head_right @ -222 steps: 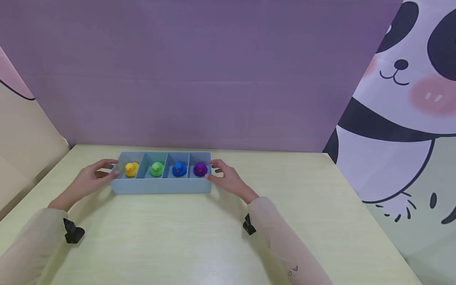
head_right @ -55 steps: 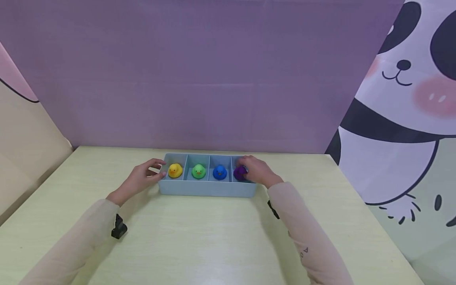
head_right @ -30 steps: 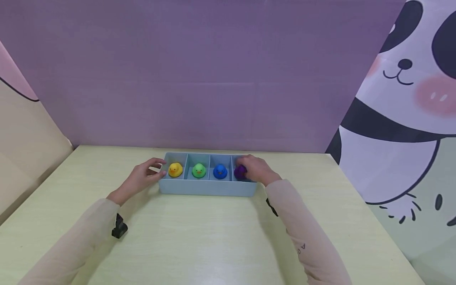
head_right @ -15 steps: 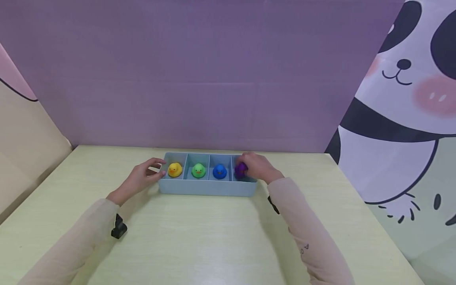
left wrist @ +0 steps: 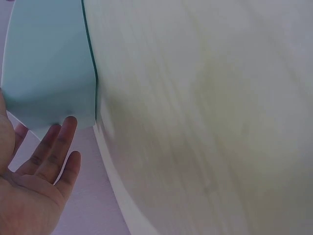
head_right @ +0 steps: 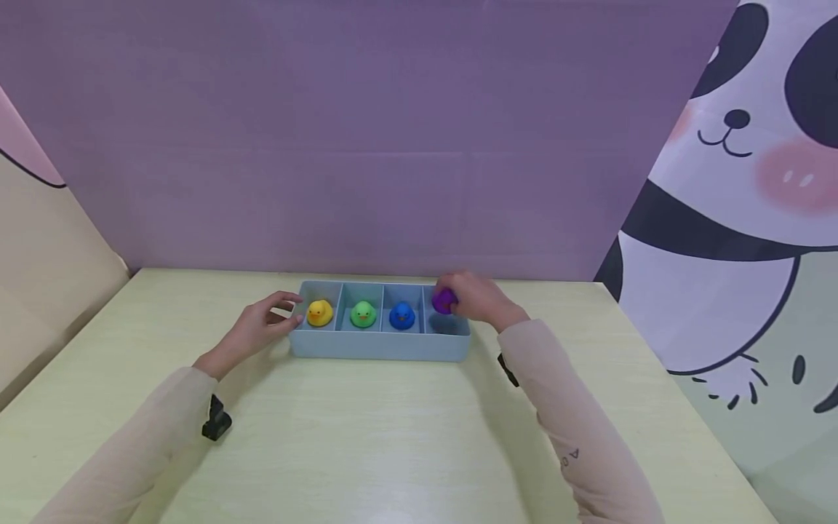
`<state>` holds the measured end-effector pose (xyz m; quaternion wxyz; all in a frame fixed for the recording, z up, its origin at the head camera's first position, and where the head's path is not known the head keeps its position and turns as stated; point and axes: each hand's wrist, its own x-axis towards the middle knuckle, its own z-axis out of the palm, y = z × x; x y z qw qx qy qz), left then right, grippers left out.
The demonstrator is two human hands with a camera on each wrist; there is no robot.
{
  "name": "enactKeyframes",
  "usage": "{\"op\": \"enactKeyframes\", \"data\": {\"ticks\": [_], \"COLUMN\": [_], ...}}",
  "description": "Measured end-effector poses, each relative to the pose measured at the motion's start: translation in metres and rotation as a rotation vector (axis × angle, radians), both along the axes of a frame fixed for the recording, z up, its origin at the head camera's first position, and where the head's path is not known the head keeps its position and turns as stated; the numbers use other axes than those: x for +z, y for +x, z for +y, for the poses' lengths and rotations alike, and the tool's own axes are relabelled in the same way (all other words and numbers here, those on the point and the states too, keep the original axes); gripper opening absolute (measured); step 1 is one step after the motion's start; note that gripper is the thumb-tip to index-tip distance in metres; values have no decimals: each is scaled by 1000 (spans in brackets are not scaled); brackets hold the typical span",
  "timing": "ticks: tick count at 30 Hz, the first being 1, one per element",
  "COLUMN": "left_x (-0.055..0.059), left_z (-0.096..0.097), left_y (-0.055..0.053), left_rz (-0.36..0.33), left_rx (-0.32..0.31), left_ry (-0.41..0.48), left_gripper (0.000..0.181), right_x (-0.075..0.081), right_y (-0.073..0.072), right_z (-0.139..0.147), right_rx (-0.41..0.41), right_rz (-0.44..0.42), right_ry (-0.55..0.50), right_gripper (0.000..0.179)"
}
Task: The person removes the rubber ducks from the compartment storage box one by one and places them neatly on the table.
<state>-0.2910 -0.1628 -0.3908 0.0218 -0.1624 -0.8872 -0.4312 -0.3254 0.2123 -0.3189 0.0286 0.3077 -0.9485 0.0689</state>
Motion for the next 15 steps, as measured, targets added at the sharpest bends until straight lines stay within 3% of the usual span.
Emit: {"op": "enactKeyframes", "data": {"ticks": [5,15], "left_x": [-1,-2], "left_z": [-1,-1], "left_y": [0,-1], "left_rz": [-10,2], "left_rx": [-3,-5], "left_ry": [2,13], "left_gripper": [41,41], "right_x": [10,21], "right_y": [2,4], "right_z": [0,14], "right_rx": [-8,10], "right_rz": [-13,44], "right_ry": [-11,-34], "right_gripper": [31,31]}}
